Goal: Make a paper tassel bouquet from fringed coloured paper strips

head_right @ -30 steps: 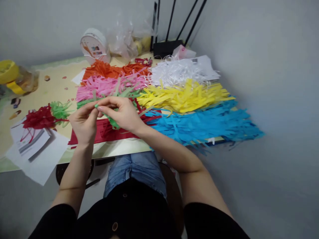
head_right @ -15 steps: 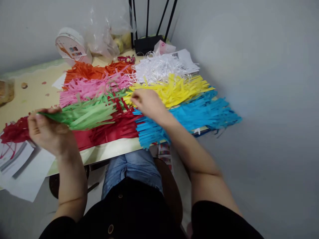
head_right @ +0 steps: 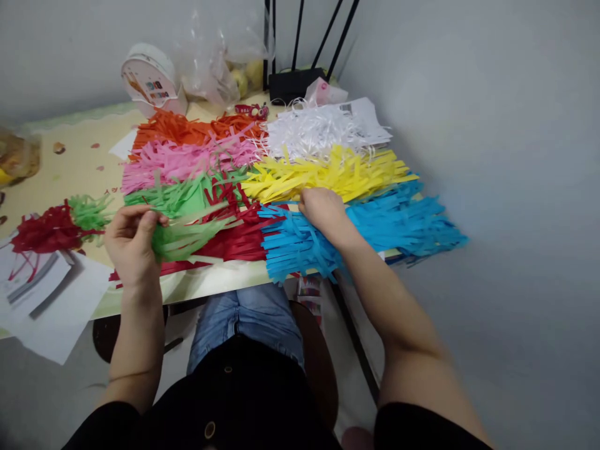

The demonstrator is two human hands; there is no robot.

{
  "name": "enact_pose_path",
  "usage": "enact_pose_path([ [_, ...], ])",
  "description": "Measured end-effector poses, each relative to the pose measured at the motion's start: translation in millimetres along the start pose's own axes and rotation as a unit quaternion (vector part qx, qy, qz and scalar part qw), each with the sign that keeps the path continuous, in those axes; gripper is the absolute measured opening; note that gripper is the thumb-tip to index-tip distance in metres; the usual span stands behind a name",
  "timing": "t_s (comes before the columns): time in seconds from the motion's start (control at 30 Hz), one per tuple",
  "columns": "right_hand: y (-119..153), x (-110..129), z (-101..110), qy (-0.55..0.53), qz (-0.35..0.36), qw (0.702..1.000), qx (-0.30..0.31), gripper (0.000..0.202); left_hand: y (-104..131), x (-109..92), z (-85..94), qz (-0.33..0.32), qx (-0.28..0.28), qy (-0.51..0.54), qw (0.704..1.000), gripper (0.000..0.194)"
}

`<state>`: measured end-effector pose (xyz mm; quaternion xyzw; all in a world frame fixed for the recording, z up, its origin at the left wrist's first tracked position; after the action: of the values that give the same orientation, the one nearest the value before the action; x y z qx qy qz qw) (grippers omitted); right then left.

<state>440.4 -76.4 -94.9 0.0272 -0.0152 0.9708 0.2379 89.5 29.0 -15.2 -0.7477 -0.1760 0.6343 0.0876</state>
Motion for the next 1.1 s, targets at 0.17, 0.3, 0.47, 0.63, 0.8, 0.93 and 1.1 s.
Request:
enact_pose_path([
  [0.17,21.1,63.9,76.1,-0.299,0.094,0.921,-0.23,0.024,12.9,2.3,-26.8,0.032,0.1,-0.04,0.994,0.037],
  [0.3,38.4,140.2,97.3,-0.525,0.219,0.81,-0.145,0.015,20.6,-6.9,-38.9,0.006,0.142,-0.037,0.989,0.033],
  [0.47,39.7,174.2,103.5,-0.6,0.256,0.752,-0.095,0.014,17.8,-17.4,-28.3,-0.062,0.135,-0.053,0.987,0.029],
  [0.63,34.4,180.7,95.3,-0.638,0.228,0.733,-0.054,0.016,18.2,-36.0,-18.8,-0.208,0.108,-0.116,0.965,0.014],
  [0.8,28.7,195.2,77.5,-0.689,0.197,0.697,0.021,0.037,24.8,-46.1,-19.3,-0.319,0.113,-0.171,0.925,0.01],
  [0.93,29.4,200.2,73.3,-0.706,0.193,0.682,0.012,0.048,26.0,-39.0,-18.0,-0.324,0.112,-0.191,0.92,0.01],
  [1.1,32.7,201.7,71.9,-0.695,0.172,0.698,-0.015,0.043,14.4,-17.7,-7.5,-0.172,0.086,-0.098,0.976,0.014],
])
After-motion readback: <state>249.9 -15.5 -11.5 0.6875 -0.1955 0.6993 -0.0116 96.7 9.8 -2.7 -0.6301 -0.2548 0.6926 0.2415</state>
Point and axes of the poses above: each hand's wrist, its own y-axis away from the middle knuckle, its own z-axis out of the back of the hand, x = y × z, the point moved 8 cm from there along -y, towards the middle knuckle, and after that the axes turned 12 degrees about -x, right-handed, at the moved point
